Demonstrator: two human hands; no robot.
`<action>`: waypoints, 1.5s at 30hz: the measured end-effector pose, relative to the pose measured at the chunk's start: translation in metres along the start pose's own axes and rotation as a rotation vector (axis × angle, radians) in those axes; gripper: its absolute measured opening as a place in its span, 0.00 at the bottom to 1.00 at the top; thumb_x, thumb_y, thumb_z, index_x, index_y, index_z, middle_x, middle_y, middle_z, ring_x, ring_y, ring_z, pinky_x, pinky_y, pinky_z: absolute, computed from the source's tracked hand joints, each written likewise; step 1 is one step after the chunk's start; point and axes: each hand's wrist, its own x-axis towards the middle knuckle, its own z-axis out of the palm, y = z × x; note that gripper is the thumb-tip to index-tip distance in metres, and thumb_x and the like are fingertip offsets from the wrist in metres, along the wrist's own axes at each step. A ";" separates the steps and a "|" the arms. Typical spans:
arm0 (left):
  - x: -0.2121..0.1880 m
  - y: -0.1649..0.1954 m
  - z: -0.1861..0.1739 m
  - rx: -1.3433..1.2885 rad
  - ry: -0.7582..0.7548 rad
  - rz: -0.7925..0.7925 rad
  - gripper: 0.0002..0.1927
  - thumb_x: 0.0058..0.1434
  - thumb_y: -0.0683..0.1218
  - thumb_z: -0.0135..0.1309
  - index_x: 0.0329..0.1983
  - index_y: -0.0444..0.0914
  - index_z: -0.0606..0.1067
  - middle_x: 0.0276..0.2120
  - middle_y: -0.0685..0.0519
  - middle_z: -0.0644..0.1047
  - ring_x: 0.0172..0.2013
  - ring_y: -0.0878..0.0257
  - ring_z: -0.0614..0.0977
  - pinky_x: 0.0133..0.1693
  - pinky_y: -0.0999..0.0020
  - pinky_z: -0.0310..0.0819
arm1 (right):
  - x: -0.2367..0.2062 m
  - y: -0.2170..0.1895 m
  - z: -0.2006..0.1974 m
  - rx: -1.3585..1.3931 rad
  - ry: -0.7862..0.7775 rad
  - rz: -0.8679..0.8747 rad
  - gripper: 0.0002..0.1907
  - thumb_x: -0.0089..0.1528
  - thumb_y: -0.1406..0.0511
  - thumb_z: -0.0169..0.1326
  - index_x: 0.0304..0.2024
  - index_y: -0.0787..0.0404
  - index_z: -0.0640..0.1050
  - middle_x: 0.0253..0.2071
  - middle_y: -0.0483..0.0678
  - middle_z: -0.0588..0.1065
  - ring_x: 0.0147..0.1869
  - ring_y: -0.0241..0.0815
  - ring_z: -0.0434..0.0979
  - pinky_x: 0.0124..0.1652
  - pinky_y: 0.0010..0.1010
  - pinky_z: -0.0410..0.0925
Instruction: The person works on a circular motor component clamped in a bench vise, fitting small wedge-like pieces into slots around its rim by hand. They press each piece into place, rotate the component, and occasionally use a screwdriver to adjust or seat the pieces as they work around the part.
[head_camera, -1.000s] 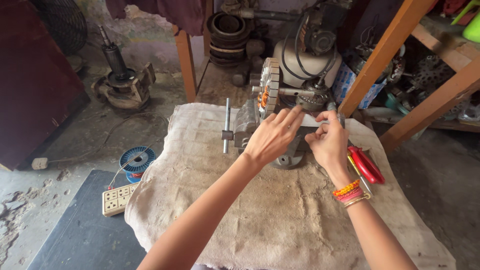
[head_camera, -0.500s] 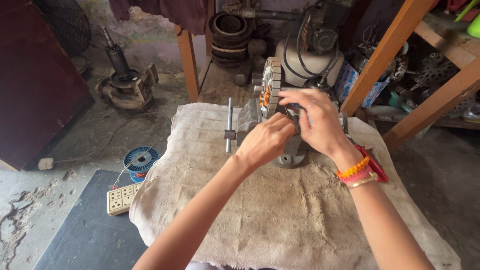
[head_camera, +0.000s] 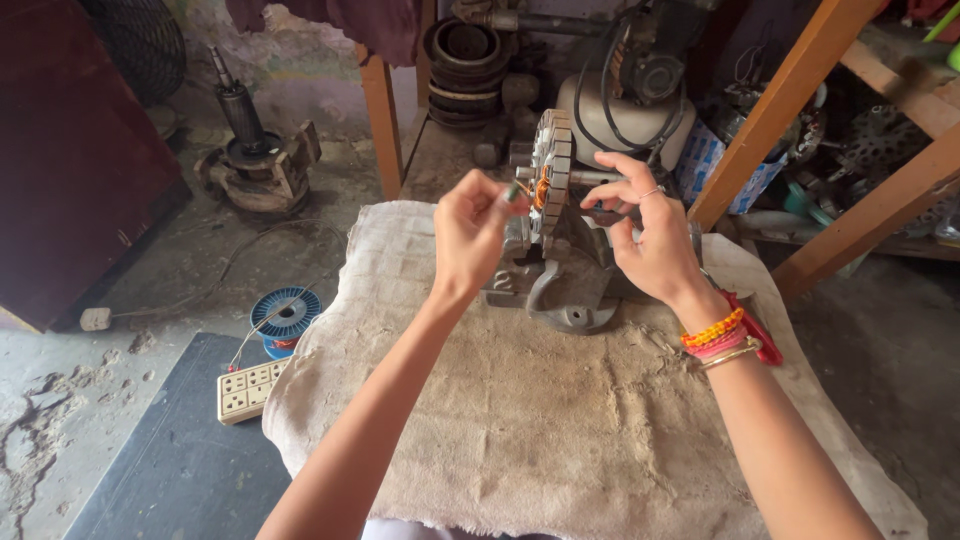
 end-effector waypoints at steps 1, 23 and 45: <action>0.006 -0.003 0.001 -0.160 0.018 -0.058 0.05 0.67 0.35 0.48 0.34 0.32 0.73 0.37 0.42 0.82 0.40 0.57 0.87 0.48 0.64 0.85 | 0.000 0.001 0.001 0.004 0.012 -0.019 0.38 0.55 0.81 0.45 0.68 0.57 0.65 0.46 0.45 0.82 0.44 0.40 0.79 0.39 0.30 0.73; 0.007 -0.006 0.013 -0.469 0.132 0.012 0.09 0.72 0.39 0.48 0.35 0.33 0.65 0.59 0.32 0.75 0.58 0.49 0.80 0.60 0.57 0.78 | 0.008 0.003 0.022 0.123 0.073 -0.088 0.35 0.55 0.81 0.45 0.66 0.63 0.66 0.44 0.51 0.79 0.49 0.42 0.82 0.49 0.30 0.74; -0.027 0.017 0.017 0.285 0.230 0.314 0.08 0.64 0.29 0.47 0.40 0.31 0.64 0.60 0.36 0.76 0.53 0.47 0.85 0.49 0.63 0.82 | 0.004 -0.005 0.024 0.117 0.110 -0.049 0.35 0.56 0.81 0.44 0.67 0.60 0.65 0.50 0.51 0.82 0.53 0.43 0.82 0.42 0.26 0.73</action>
